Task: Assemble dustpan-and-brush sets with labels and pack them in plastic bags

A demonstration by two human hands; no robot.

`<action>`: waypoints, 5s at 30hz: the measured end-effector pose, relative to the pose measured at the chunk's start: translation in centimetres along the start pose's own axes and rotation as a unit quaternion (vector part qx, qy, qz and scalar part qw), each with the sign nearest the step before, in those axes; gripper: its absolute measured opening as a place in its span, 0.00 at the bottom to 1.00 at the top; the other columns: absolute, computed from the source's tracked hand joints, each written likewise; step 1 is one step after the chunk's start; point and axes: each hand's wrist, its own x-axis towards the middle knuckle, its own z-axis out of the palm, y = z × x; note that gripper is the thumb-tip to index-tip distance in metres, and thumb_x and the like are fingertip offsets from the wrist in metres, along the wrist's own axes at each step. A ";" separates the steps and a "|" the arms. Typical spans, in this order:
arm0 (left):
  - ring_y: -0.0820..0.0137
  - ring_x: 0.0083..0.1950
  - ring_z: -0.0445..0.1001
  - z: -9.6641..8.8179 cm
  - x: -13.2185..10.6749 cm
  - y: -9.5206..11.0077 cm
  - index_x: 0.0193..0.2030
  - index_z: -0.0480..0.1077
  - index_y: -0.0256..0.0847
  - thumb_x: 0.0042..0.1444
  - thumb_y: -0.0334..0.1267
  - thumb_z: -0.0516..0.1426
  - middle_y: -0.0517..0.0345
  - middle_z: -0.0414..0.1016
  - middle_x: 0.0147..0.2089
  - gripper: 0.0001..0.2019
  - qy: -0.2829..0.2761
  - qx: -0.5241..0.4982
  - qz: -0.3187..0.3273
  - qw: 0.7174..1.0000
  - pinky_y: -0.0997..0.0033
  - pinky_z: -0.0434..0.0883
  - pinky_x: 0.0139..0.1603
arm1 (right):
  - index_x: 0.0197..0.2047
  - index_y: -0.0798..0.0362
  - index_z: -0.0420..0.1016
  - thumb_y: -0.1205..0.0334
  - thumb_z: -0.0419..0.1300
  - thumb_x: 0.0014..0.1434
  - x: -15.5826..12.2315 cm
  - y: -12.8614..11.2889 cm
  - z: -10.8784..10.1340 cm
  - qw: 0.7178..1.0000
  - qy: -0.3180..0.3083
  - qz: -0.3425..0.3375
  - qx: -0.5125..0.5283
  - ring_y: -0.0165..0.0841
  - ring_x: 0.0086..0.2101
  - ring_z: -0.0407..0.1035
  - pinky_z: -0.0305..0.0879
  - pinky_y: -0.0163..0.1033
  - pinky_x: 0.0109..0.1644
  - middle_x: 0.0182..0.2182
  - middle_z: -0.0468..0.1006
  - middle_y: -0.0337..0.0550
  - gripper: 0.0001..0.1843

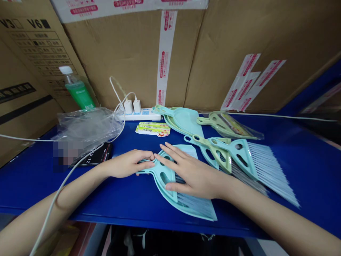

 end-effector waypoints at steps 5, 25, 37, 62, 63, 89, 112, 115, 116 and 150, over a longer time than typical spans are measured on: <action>0.77 0.26 0.64 0.0 0.0 0.1 0.36 0.63 0.39 0.64 0.44 0.48 0.66 0.63 0.28 0.12 0.001 0.018 0.003 1.000 0.76 0.64 0.30 | 0.71 0.56 0.41 0.41 0.51 0.63 0.0 -0.1 0.0 1.000 0.000 0.003 -0.003 0.46 0.66 0.24 0.38 0.60 0.67 0.69 0.34 0.59 0.43; 0.76 0.26 0.64 0.0 0.0 0.2 0.35 0.63 0.40 0.65 0.44 0.47 0.67 0.62 0.27 0.12 0.007 0.047 0.006 0.999 0.75 0.61 0.30 | 0.71 0.56 0.42 0.41 0.51 0.63 0.0 -0.3 -0.2 1.000 -0.004 0.010 -0.015 0.47 0.66 0.26 0.40 0.59 0.67 0.69 0.36 0.60 0.43; 0.76 0.26 0.64 0.0 0.0 0.3 0.37 0.63 0.39 0.65 0.44 0.47 0.67 0.62 0.27 0.12 0.006 0.054 0.002 0.999 0.75 0.61 0.31 | 0.71 0.55 0.42 0.40 0.50 0.63 0.0 -0.2 -0.1 1.000 0.003 0.006 -0.005 0.47 0.67 0.26 0.40 0.60 0.67 0.70 0.36 0.58 0.43; 0.75 0.26 0.64 0.0 0.0 0.2 0.36 0.63 0.40 0.65 0.45 0.47 0.67 0.62 0.27 0.12 0.006 0.060 0.006 0.998 0.74 0.61 0.31 | 0.71 0.55 0.42 0.40 0.50 0.63 0.0 -0.2 -0.2 1.000 0.003 0.007 -0.013 0.47 0.67 0.27 0.40 0.60 0.67 0.69 0.37 0.58 0.42; 0.75 0.27 0.64 0.0 -0.1 0.2 0.36 0.63 0.40 0.65 0.45 0.47 0.66 0.62 0.27 0.12 0.006 0.063 0.005 0.998 0.74 0.61 0.31 | 0.71 0.55 0.43 0.40 0.50 0.63 0.0 -0.3 -0.3 1.000 -0.001 0.008 -0.016 0.47 0.67 0.27 0.41 0.60 0.67 0.69 0.37 0.59 0.43; 0.76 0.27 0.62 0.0 -0.1 0.1 0.35 0.62 0.40 0.65 0.44 0.46 0.66 0.61 0.28 0.12 0.007 0.069 0.006 0.998 0.75 0.59 0.31 | 0.71 0.51 0.43 0.38 0.46 0.63 0.0 0.2 -0.7 0.999 -0.014 0.022 -0.040 0.50 0.67 0.28 0.34 0.64 0.67 0.70 0.38 0.54 0.41; 0.75 0.27 0.62 0.1 -0.1 0.1 0.36 0.62 0.40 0.65 0.44 0.46 0.66 0.62 0.27 0.12 0.010 0.079 0.007 0.997 0.74 0.59 0.31 | 0.71 0.51 0.40 0.38 0.46 0.64 0.0 0.0 -0.9 0.998 -0.027 0.026 -0.055 0.51 0.67 0.28 0.34 0.64 0.67 0.70 0.37 0.55 0.41; 0.75 0.27 0.62 0.1 -0.1 0.2 0.36 0.62 0.40 0.65 0.45 0.46 0.67 0.62 0.27 0.12 0.009 0.081 0.005 0.997 0.74 0.59 0.31 | 0.71 0.52 0.40 0.38 0.45 0.64 0.0 0.0 -0.9 0.998 -0.028 0.025 -0.056 0.50 0.67 0.28 0.34 0.63 0.67 0.70 0.37 0.56 0.41; 0.75 0.27 0.62 0.1 -0.1 0.2 0.36 0.62 0.40 0.65 0.45 0.46 0.66 0.62 0.27 0.12 0.010 0.082 0.004 0.997 0.74 0.59 0.31 | 0.71 0.52 0.41 0.38 0.45 0.64 0.0 0.0 -0.8 0.998 -0.027 0.025 -0.057 0.50 0.67 0.28 0.34 0.64 0.67 0.70 0.37 0.56 0.41; 0.75 0.27 0.63 0.1 0.0 0.3 0.37 0.63 0.40 0.65 0.44 0.47 0.66 0.63 0.27 0.11 0.014 0.088 0.006 0.996 0.74 0.59 0.31 | 0.71 0.50 0.44 0.38 0.45 0.64 0.0 0.2 -0.7 0.999 -0.006 0.017 -0.048 0.51 0.67 0.30 0.36 0.65 0.66 0.70 0.40 0.55 0.40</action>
